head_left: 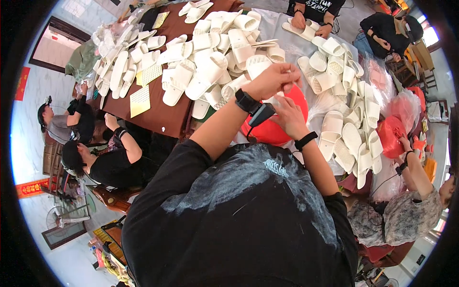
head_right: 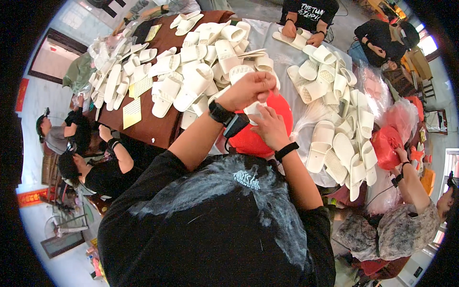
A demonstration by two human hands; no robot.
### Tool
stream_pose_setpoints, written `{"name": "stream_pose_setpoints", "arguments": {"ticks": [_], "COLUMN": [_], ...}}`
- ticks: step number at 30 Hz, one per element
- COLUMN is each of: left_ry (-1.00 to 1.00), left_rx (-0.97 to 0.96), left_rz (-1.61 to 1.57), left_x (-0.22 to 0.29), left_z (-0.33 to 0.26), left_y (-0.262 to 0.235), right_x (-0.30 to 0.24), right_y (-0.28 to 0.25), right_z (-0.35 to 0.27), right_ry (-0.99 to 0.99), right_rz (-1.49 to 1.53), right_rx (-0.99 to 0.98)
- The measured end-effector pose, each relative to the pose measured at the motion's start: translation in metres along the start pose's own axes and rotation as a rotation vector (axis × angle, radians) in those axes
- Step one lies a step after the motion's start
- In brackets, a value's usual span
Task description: Inspecting and packaging pairs of white slippers into plastic bags at a factory table.
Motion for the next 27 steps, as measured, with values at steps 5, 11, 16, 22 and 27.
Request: {"name": "stream_pose_setpoints", "arguments": {"ticks": [5, 11, 16, 22, 27], "left_ry": [0.512, 0.888, 0.292, -0.098, -0.16], "left_rx": [0.007, 0.433, 0.771, 0.723, 0.549], "left_rz": [-0.018, 0.445, 0.718, 0.575, 0.607], "left_x": [0.15, 0.221, 0.099, -0.064, -0.071], "left_z": [-0.046, -0.14, -0.157, -0.209, -0.186], "left_y": [0.022, -0.036, -0.155, -0.205, -0.185], "right_x": [0.02, 0.038, 0.05, 0.03, 0.006], "right_y": [-0.001, 0.011, 0.012, 0.033, 0.031], "right_z": [-0.01, 0.009, 0.021, 0.043, 0.059], "right_ry": [0.088, 0.197, 0.318, 0.417, 0.417], "right_rz": [0.024, 0.041, 0.187, 0.658, 1.439], "right_rx": [0.017, 0.037, 0.118, -0.038, -0.048]}}
Point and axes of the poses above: each hand's wrist, its own z-axis towards the middle knuckle, its own y-axis out of the palm, x = y × z, the point moved 10 cm from there along z, towards the middle knuckle, and after that the axes turned 11 degrees about -z, right-handed, at the moved point
